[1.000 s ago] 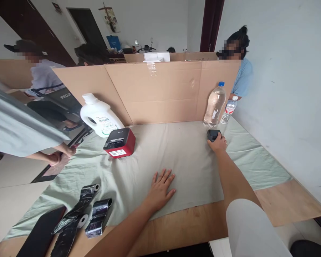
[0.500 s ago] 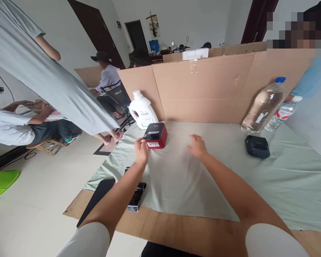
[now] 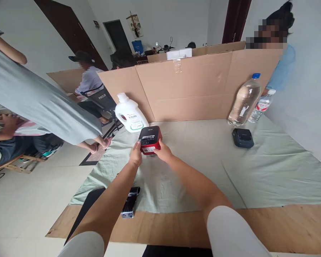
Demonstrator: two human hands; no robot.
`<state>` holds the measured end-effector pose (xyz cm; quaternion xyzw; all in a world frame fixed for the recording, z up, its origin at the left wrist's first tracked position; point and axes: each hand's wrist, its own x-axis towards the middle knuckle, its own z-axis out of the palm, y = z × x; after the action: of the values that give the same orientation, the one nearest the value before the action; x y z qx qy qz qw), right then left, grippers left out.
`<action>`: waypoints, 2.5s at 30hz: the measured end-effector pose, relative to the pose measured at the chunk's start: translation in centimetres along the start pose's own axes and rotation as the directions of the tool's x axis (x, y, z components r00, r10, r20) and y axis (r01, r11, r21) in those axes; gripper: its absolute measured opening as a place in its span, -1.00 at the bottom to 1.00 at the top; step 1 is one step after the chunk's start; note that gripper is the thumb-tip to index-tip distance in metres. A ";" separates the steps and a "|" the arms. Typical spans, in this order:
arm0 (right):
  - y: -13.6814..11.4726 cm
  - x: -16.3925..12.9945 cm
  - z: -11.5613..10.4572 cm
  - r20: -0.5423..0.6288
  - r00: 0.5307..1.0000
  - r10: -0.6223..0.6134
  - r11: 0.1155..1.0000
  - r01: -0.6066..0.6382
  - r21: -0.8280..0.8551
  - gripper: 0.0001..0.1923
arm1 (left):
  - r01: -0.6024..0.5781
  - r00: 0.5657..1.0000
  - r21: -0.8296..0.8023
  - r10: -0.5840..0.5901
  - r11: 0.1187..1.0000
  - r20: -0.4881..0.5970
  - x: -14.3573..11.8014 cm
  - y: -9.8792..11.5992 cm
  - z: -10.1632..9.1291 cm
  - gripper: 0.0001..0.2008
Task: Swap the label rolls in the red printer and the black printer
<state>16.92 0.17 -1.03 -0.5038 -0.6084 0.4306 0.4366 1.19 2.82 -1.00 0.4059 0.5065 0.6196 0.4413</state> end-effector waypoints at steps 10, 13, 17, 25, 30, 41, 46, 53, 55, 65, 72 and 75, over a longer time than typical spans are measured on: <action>1.5 -18.3 -12.3 -0.284 0.956 0.079 0.964 -0.146 -0.224 -0.36 | 0.129 0.959 0.036 -0.134 0.991 0.250 -18.6 -1.0 8.9 -0.47; 2.2 -22.3 -13.3 -0.384 0.923 0.034 0.950 -0.149 -0.275 -0.39 | 0.158 0.944 0.102 -0.180 0.982 0.276 -22.8 -1.8 9.5 -0.42; 2.9 -24.5 -13.1 -0.415 0.910 -0.030 0.953 -0.100 -0.287 -0.41 | 0.151 0.931 0.119 -0.182 0.981 0.316 -24.8 -2.1 9.2 -0.38; 1.7 -21.4 -13.9 -0.511 0.817 -0.266 0.942 0.109 -0.317 -0.59 | 0.178 0.926 0.010 -0.171 0.984 0.337 -21.2 -2.0 8.4 -0.40; 2.1 -19.9 -13.3 -0.466 0.805 -0.367 0.913 0.215 -0.347 -0.60 | 0.190 0.864 -0.105 -0.116 0.976 0.490 -18.1 -1.8 9.0 -0.39; 4.3 -19.6 -12.2 -0.438 0.789 -0.430 0.894 0.304 -0.331 -0.67 | 0.262 0.786 -0.141 -0.126 0.955 0.605 -17.5 -1.8 9.4 -0.24; 5.1 -19.6 -12.1 -0.419 0.820 -0.390 0.913 0.287 -0.288 -0.46 | 0.209 0.746 -0.108 -0.087 0.972 0.660 -17.1 -1.7 9.1 -0.23; 4.5 -19.5 -12.2 -0.406 0.822 -0.401 0.912 0.316 -0.261 -0.38 | 0.171 0.785 -0.133 -0.053 0.976 0.617 -16.7 -2.4 9.4 -0.13; 4.4 -19.5 -12.5 -0.390 0.819 -0.420 0.900 0.323 -0.291 -0.48 | 0.180 0.791 -0.135 -0.062 0.974 0.609 -16.7 -2.8 9.5 -0.20; 4.7 -19.5 -13.0 -0.341 0.766 -0.545 0.807 0.369 -0.462 -0.45 | -0.239 0.871 0.253 0.092 0.937 0.483 -15.3 -0.5 10.3 -0.74; 5.4 -19.2 -13.0 -0.358 0.722 -0.593 0.770 0.376 -0.516 -0.52 | -0.566 0.589 0.426 -0.015 0.706 0.808 -11.9 -0.1 15.2 -0.89; 5.4 -19.0 -13.0 -0.348 0.709 -0.613 0.755 0.395 -0.523 -0.56 | -0.577 0.595 0.488 -0.073 0.655 0.800 -11.3 -0.9 17.1 -0.72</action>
<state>32.91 -16.91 -4.87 -0.4864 -0.6662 0.0072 0.5652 20.77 -3.34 0.19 0.8375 0.3971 0.2021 0.3163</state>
